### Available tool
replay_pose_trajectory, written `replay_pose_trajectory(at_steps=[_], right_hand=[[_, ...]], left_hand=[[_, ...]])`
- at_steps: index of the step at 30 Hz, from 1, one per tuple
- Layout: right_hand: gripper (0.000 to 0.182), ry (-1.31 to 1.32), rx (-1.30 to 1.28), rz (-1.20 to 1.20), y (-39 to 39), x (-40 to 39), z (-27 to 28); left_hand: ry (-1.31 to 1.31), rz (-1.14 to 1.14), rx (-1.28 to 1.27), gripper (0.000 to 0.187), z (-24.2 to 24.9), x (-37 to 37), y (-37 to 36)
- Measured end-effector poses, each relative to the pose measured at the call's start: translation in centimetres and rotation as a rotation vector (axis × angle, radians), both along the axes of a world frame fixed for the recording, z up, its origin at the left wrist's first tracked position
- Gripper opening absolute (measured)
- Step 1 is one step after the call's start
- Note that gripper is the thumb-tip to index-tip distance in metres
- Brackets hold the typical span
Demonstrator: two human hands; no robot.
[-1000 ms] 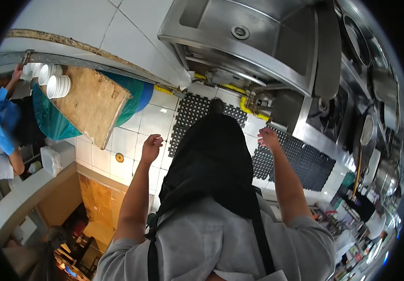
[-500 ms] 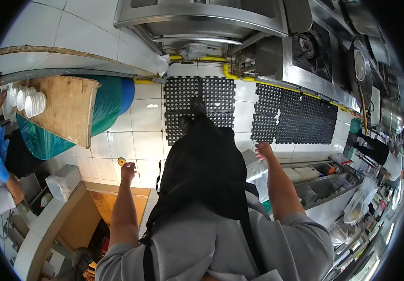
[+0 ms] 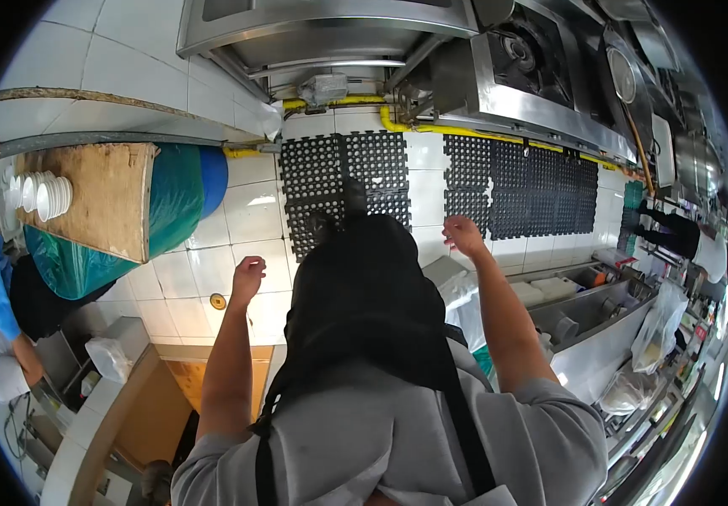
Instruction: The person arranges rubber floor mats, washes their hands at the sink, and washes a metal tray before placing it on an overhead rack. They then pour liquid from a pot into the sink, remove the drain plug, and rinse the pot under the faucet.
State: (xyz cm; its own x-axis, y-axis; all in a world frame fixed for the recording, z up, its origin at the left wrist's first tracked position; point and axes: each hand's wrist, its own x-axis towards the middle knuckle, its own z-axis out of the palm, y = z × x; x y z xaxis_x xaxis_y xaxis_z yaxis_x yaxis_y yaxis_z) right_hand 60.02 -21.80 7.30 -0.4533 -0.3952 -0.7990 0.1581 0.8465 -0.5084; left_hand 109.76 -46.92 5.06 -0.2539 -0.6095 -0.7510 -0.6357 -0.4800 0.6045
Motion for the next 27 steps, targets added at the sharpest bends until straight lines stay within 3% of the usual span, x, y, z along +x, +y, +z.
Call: replay_pose_trajectory(at_steps=[4,8,13,18,21,24,27], right_hand=[[0.032,0.093,0.024,0.149,5.1,-1.3,0.1],[0.032,0.092,0.154,-0.131,11.2,-3.1,-0.5],[0.033,0.114,0.236,-0.291,16.0,-3.4,2.9],[0.035,0.126,0.244,-0.412,18.0,0.5,4.0],[0.033,0.113,0.181,-0.329,18.1,3.6,3.1],[0.033,0.144,0.131,-0.163,18.1,5.8,2.6],[0.032,0.172,0.072,-0.145,18.8,6.6,4.1]], left_hand=[[-0.17,0.032,0.006,0.024,-3.3,4.1,0.0],[-0.335,0.19,0.118,0.025,-2.2,6.0,0.3],[-0.315,0.158,0.103,0.024,-2.7,3.3,-1.3],[0.036,-0.104,-0.113,0.02,-0.2,-4.5,-4.6],[0.109,-0.223,-0.175,0.021,0.3,-5.9,-6.0],[0.066,-0.187,-0.184,0.023,0.3,-4.5,-5.6],[-0.008,-0.082,-0.146,0.024,-1.2,-0.6,-3.5]])
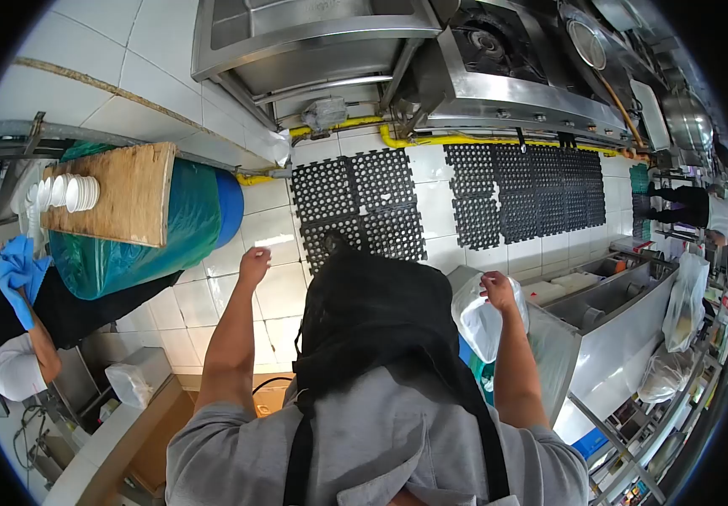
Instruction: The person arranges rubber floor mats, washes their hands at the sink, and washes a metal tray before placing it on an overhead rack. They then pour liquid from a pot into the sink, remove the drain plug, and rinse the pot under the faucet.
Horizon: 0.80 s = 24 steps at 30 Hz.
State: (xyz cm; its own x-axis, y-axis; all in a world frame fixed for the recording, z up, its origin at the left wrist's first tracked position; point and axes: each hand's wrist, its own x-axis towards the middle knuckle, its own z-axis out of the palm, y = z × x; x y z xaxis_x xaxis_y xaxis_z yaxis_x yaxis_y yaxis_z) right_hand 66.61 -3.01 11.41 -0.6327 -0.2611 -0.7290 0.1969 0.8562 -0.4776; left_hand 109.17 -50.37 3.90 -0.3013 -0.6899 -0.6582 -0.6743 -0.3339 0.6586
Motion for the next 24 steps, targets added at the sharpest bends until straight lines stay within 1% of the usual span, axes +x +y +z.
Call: replay_pose_trajectory(at_steps=[3,5,7,9,10,11,12,15,17,19,22,23,24], right_hand=[[0.03,0.019,-0.015,0.032,2.9,-1.0,0.2],[0.03,0.061,-0.021,-0.025,5.4,-1.8,0.1],[0.031,0.064,-0.055,0.006,8.3,-2.4,-1.0],[0.032,0.055,-0.078,-0.053,11.2,-2.6,-1.7],[0.032,0.047,-0.087,-0.049,12.5,-2.3,-1.9],[0.032,0.017,-0.11,-0.095,13.7,-1.8,-2.1],[0.032,-0.01,-0.137,-0.14,14.5,-1.6,-2.2],[0.032,-0.066,-0.143,-0.163,16.7,0.2,-2.6],[0.031,-0.066,-0.142,-0.152,17.5,1.2,-2.8],[0.032,-0.125,-0.132,-0.118,17.9,1.8,-3.1],[0.031,-0.116,-0.141,-0.108,17.2,1.8,-3.0],[0.031,-0.114,-0.137,-0.098,17.0,1.9,-2.8],[0.031,-0.103,-0.135,-0.1,16.4,2.0,-2.3]], left_hand=[[-0.115,0.123,0.041,0.023,-3.2,6.0,3.6],[-0.142,0.176,0.066,0.023,-3.5,7.9,7.1],[-0.227,0.249,0.076,0.023,-2.1,9.3,10.7],[-0.215,0.268,0.044,0.022,-0.9,9.9,14.6],[-0.172,0.248,0.033,0.022,-0.2,10.2,16.6],[-0.129,0.224,0.018,0.022,0.6,10.5,18.2],[-0.151,0.145,-0.022,0.022,0.9,10.9,19.7],[-0.186,0.102,-0.004,0.021,1.7,11.9,23.2],[-0.17,0.144,-0.02,0.021,2.2,13.0,25.5],[-0.147,0.182,-0.039,0.021,2.3,14.2,27.0],[-0.216,0.238,0.001,0.02,1.7,16.2,28.5],[-0.208,0.235,0.002,0.02,1.7,16.9,28.9],[-0.176,0.288,0.039,0.02,1.5,17.6,29.3]])
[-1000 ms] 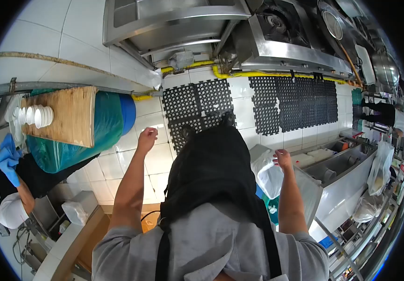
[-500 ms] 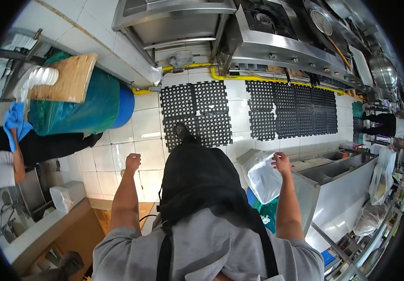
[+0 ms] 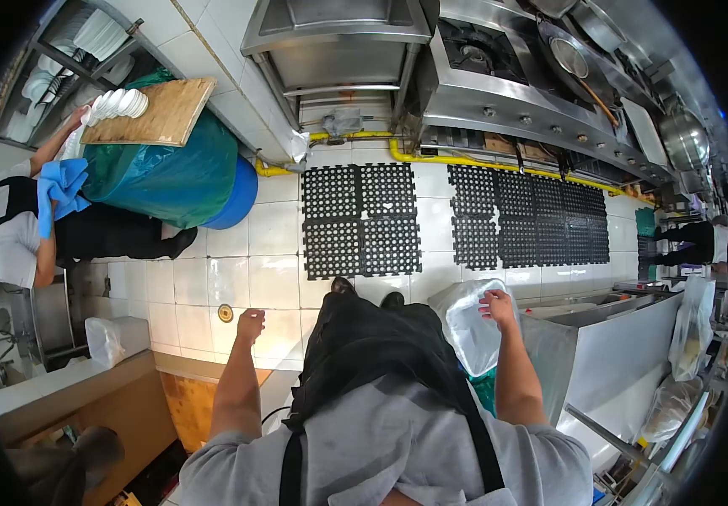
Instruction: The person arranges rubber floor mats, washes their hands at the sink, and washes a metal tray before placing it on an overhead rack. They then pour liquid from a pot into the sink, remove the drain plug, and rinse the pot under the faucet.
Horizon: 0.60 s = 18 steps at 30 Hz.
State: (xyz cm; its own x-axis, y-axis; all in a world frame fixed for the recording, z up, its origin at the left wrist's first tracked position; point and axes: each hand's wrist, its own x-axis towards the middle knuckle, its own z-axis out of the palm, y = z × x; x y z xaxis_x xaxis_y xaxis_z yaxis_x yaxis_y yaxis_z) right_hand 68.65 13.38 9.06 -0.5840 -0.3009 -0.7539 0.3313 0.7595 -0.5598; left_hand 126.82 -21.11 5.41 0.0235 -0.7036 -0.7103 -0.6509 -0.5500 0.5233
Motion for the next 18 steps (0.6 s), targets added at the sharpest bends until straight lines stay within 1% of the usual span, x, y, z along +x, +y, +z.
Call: replay_pose_trajectory(at_steps=[1,3,5,7,9,11,13,15,17,18], right_hand=[[0.031,0.011,0.018,0.023,-0.9,0.1,0.4],[0.031,0.028,0.051,0.047,-2.3,0.0,1.1],[0.031,0.082,0.033,0.132,-3.7,0.1,1.1],[0.031,0.119,0.058,0.153,-5.7,0.3,2.4],[0.031,0.155,0.056,0.163,-7.0,1.0,3.2],[0.031,0.169,0.061,0.181,-7.5,1.4,3.7],[0.03,0.195,0.108,0.251,-6.8,2.0,3.9],[0.03,0.176,0.116,0.237,-5.3,2.4,3.2],[0.03,0.16,0.125,0.239,-3.1,2.6,2.6],[0.03,0.132,0.187,0.22,-1.9,3.2,2.4]], left_hand=[[0.035,0.055,0.029,0.019,-0.2,0.6,0.1],[0.036,0.057,0.056,0.02,-0.7,1.9,0.5],[0.055,0.121,0.117,0.026,-0.9,3.1,0.7],[0.069,0.122,0.155,0.029,-1.9,4.1,0.7],[-0.004,0.095,0.198,0.03,-2.5,5.4,0.9],[-0.003,0.091,0.202,0.031,-3.3,5.9,0.5],[0.011,0.13,0.251,0.031,-3.3,6.0,0.1],[-0.005,0.1,0.256,0.03,-4.6,5.8,-1.1],[0.181,0.16,0.225,0.03,-7.7,6.2,-2.3],[0.183,0.173,0.228,0.03,-7.3,5.5,-2.5]])
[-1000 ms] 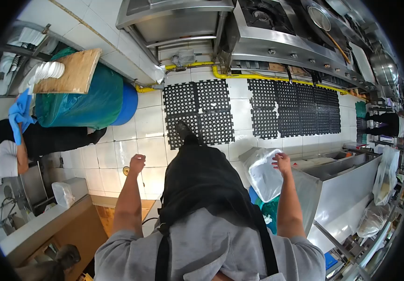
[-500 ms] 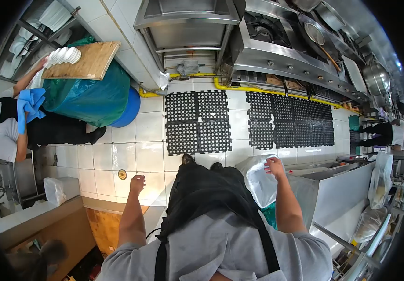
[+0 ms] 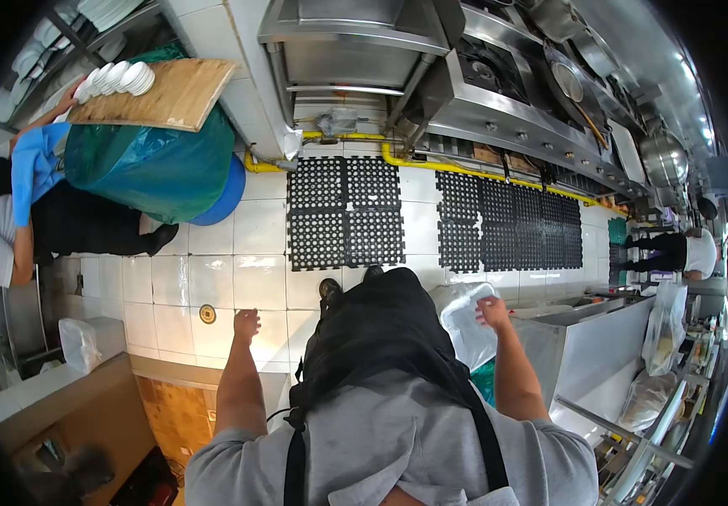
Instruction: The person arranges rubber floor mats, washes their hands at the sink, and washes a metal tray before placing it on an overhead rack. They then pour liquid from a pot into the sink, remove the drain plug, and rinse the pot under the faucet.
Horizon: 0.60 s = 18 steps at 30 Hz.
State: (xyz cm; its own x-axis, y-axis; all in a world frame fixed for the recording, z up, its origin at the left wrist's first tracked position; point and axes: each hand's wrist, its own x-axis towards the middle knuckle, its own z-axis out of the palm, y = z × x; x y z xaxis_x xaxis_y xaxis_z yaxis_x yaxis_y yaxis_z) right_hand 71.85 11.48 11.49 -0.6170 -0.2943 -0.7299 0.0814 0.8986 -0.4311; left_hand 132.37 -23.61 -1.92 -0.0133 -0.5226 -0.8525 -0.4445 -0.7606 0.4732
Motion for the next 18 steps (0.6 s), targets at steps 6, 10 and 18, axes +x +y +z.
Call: replay_pose_trajectory(at_steps=[6,10,18], right_hand=[[0.03,-0.151,0.276,-0.006,2.7,1.6,-1.7],[0.032,-0.18,0.269,0.093,-0.4,1.9,-3.0],[0.031,-0.144,-0.11,0.11,-9.5,-0.3,-5.0]], left_hand=[[0.061,0.025,-0.215,0.025,3.8,-5.2,-1.4],[0.05,0.06,-0.261,0.026,4.8,-3.7,0.4],[-0.073,0.174,-0.202,0.03,5.5,0.3,4.6]])
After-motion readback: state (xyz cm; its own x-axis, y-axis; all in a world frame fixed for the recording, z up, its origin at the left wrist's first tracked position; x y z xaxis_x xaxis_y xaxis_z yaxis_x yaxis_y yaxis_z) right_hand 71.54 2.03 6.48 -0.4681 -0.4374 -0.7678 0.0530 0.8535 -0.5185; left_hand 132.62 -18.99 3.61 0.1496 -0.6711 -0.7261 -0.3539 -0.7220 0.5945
